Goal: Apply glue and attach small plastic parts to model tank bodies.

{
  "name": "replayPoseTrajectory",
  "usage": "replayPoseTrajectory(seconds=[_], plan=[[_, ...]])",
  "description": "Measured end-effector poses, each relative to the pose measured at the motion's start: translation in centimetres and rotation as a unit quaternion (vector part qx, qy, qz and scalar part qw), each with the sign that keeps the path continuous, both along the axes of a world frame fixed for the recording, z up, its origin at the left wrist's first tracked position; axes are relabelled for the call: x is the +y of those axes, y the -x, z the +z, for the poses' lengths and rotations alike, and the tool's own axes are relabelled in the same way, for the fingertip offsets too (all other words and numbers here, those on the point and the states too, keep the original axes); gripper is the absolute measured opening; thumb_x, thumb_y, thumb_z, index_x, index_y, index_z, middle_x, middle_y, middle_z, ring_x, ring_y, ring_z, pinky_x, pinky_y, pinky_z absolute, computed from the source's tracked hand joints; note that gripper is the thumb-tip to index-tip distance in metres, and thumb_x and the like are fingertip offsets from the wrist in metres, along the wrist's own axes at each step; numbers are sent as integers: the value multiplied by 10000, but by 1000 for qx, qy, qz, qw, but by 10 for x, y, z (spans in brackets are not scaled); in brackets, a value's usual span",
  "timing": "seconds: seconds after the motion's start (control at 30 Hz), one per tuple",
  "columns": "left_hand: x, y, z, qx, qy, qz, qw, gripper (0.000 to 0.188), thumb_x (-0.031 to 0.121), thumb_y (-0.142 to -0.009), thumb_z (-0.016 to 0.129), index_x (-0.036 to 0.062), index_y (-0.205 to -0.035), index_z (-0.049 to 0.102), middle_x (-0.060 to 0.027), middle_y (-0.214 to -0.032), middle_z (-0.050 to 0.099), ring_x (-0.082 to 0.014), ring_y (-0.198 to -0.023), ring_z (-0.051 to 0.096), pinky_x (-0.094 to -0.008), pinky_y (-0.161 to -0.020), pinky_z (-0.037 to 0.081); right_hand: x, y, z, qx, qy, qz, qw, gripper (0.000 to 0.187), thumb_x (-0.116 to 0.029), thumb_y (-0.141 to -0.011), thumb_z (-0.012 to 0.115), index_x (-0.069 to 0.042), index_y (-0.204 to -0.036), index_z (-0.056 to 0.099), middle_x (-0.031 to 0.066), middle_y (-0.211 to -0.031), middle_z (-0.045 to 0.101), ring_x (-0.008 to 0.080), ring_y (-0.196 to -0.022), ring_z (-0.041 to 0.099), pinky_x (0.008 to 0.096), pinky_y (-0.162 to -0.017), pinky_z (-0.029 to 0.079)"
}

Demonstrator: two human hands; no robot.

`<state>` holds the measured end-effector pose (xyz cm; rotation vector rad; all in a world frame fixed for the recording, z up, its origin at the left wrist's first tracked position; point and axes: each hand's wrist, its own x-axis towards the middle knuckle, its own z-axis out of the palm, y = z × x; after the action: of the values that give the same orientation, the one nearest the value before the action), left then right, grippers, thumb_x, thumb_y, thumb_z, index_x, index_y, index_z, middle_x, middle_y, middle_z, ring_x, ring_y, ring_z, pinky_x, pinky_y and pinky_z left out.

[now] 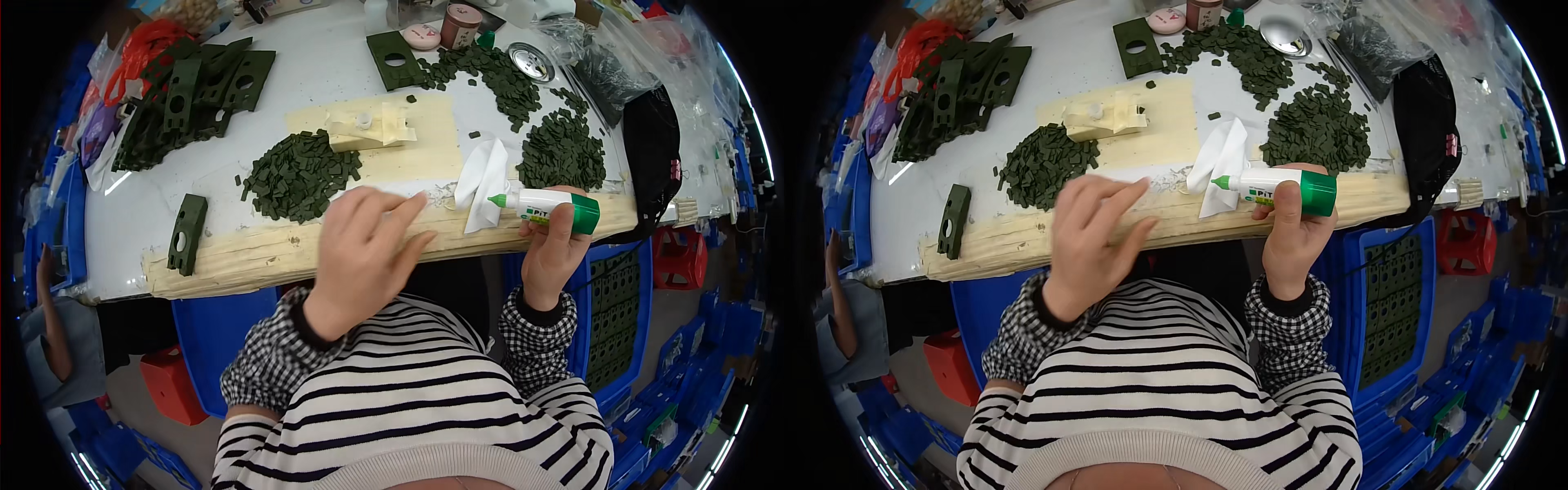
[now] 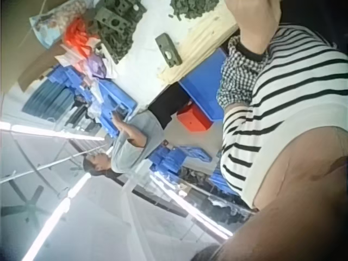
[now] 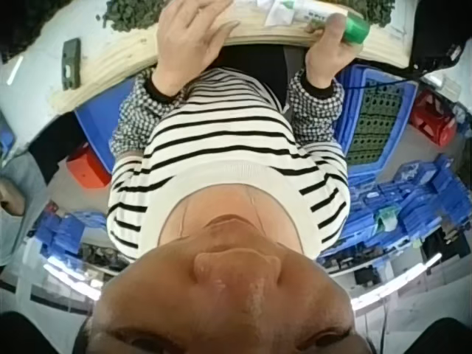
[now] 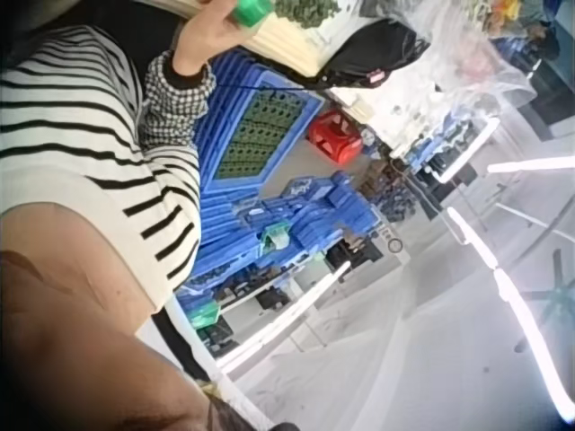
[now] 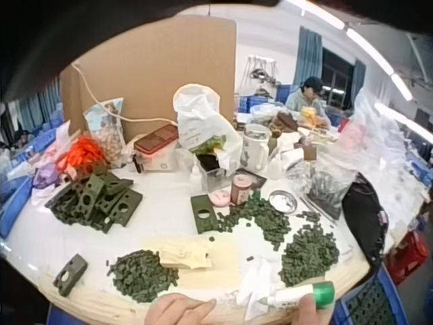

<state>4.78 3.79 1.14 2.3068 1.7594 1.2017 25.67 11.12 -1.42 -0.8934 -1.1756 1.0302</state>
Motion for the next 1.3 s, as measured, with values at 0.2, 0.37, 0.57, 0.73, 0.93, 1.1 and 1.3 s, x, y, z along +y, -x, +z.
replayPoseTrajectory(seconds=[0.2, 0.37, 0.57, 0.73, 0.93, 1.1, 1.3], plan=[[43, -26, -24, -32, 40, -33, 998, 186, 53, -754, 722, 41, -932, 669, -72, -865, 595, -215, -758, 532, -322, -664, 425, -10, 1, 5, 15, -38, -4, 999, 361, -327, -929, 611, 27, -978, 560, 70, -849, 579, 121, -631, 584, 231, -511, 486], [24, -20, -18, -465, 219, -84, 854, 122, 57, -840, 691, -19, -935, 688, -44, -817, 613, -101, -682, 526, -240, -586, 418, -9, 10, 3, 3, -27, 55, 998, 333, -354, -957, 561, -23, -992, 541, 59, -918, 570, 119, -672, 571, 234, -515, 466], [17, -13, 2, -527, 255, -103, 804, 149, 73, -879, 673, -50, -962, 684, -57, -842, 627, -57, -710, 535, -199, -602, 430, -7, 21, 5, 19, -19, 58, 998, 314, -348, -957, 562, -35, -978, 547, 50, -893, 567, 117, -661, 563, 238, -509, 453], [22, -15, -9, -507, 237, -120, 820, 154, 65, -882, 667, -50, -984, 679, -53, -848, 633, -67, -726, 565, -198, -618, 447, -8, 21, 7, 54, -10, 82, 995, 362, -332, -916, 633, 21, -962, 567, 75, -892, 585, 121, -668, 584, 243, -520, 487], [24, -13, -7, -389, 178, -115, 896, 63, 1, -841, 673, -41, -882, 648, -67, -792, 619, -104, -684, 557, -224, -606, 439, -10, 24, 8, 38, -3, 90, 995, 345, -366, -929, 601, -26, -957, 550, 46, -848, 561, 115, -668, 561, 241, -508, 451], [27, -16, -6, -213, 43, -122, 968, 55, -29, -810, 677, -26, -822, 624, -75, -749, 598, -123, -625, 529, -245, -568, 426, -11, 24, 8, 75, 69, 65, 993, 353, -408, -963, 532, -56, -975, 545, 1, -752, 528, 82, -629, 499, 233, -498, 403], [22, -21, -8, -335, 81, -117, 931, 52, -25, -814, 684, -16, -857, 658, -77, -767, 623, -123, -598, 559, -243, -535, 452, -10, 14, 10, 203, 126, 87, 967, 324, -386, -988, 493, -66, -977, 542, 40, -768, 607, 110, -580, 545, 241, -498, 449]])
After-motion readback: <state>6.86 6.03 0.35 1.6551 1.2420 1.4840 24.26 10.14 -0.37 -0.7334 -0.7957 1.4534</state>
